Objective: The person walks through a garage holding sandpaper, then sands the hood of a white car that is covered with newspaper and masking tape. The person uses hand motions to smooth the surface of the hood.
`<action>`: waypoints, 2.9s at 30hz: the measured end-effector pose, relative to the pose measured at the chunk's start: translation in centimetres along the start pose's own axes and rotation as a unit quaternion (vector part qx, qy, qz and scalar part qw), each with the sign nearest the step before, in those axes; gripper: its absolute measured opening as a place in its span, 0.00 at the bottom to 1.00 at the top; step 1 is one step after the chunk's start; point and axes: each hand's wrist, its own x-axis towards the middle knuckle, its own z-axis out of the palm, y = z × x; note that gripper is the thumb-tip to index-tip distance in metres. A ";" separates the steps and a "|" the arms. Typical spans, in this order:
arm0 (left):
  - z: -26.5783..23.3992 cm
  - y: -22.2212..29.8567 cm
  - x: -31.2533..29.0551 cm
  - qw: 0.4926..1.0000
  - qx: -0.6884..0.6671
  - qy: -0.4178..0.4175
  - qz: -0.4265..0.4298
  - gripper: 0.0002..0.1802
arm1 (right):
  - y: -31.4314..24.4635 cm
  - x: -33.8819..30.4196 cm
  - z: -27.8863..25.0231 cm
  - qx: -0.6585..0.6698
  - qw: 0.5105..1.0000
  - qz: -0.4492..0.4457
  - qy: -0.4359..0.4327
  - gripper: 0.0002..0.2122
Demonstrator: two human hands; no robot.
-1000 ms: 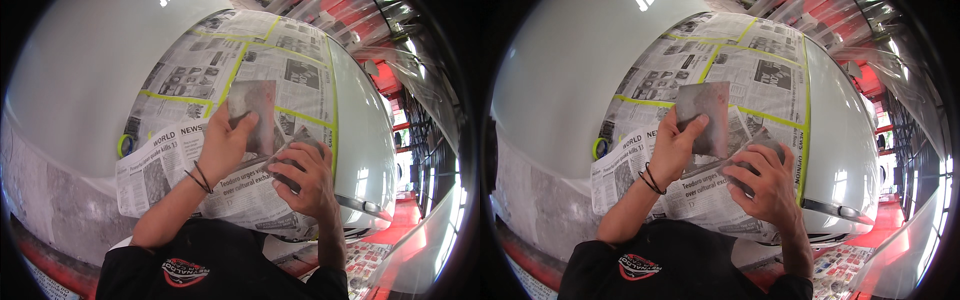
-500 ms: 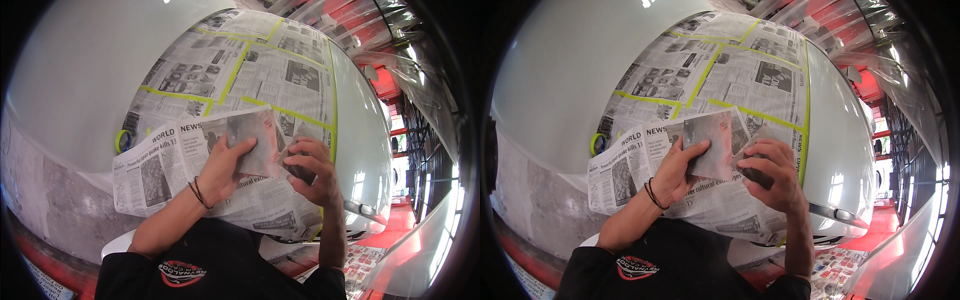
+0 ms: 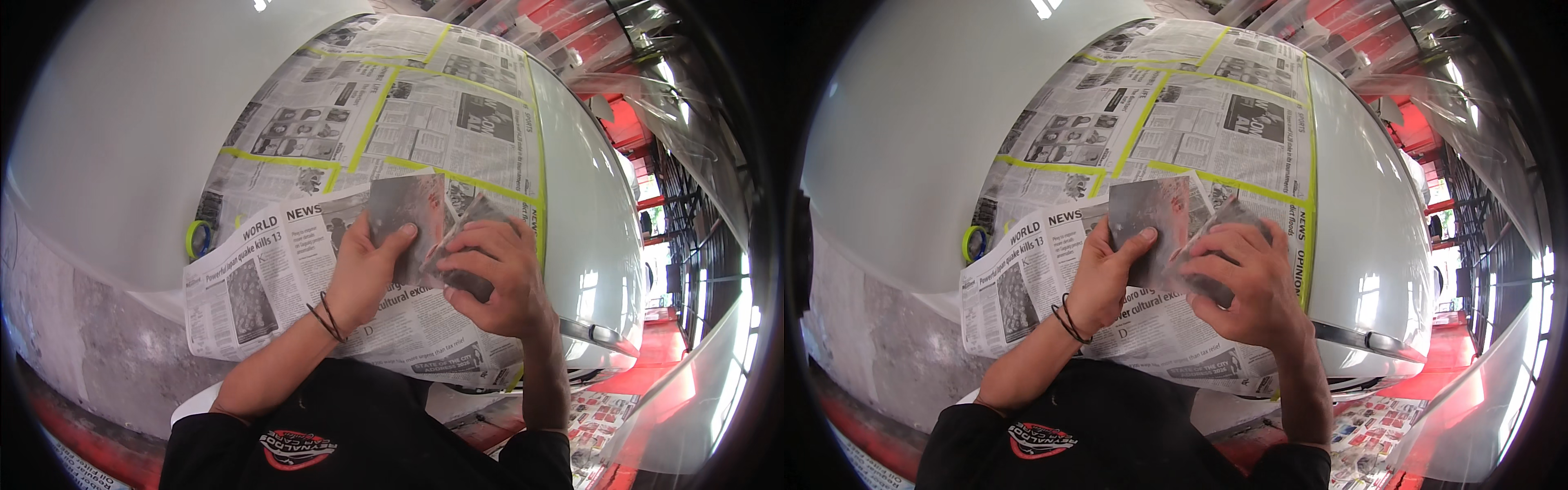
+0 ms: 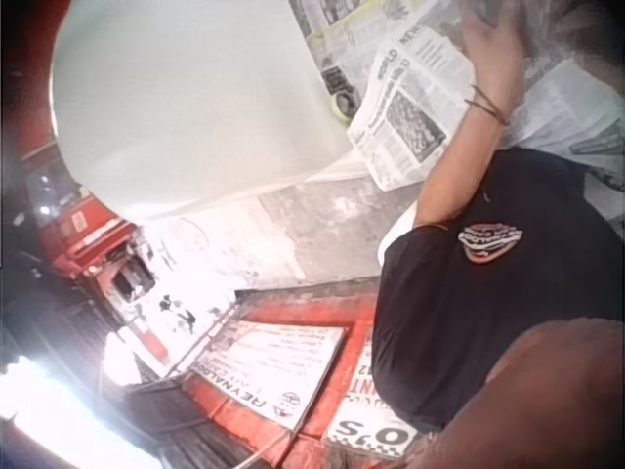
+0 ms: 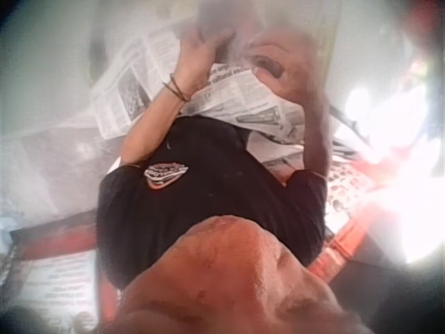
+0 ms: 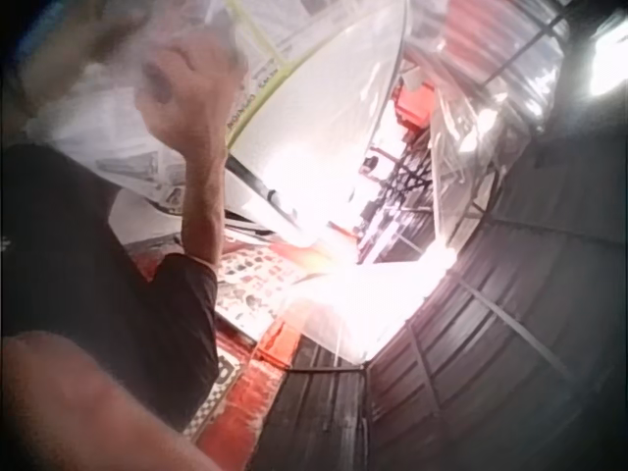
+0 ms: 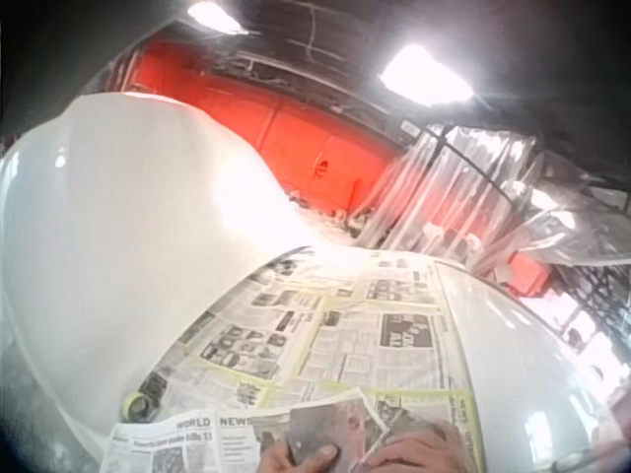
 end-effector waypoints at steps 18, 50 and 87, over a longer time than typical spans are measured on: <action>5.4 11.6 0.4 0.969 -0.098 -0.118 0.195 0.22 | 6.6 1.2 -3.7 0.156 0.948 0.020 0.277 0.21; 9.6 11.6 5.6 0.907 -0.095 -0.126 0.390 0.24 | -0.3 1.7 0.2 0.893 0.404 0.107 0.168 0.17; 1.7 -0.3 -3.5 0.957 0.241 -0.077 0.145 0.23 | -3.4 -5.1 2.8 -0.052 0.996 0.069 0.028 0.21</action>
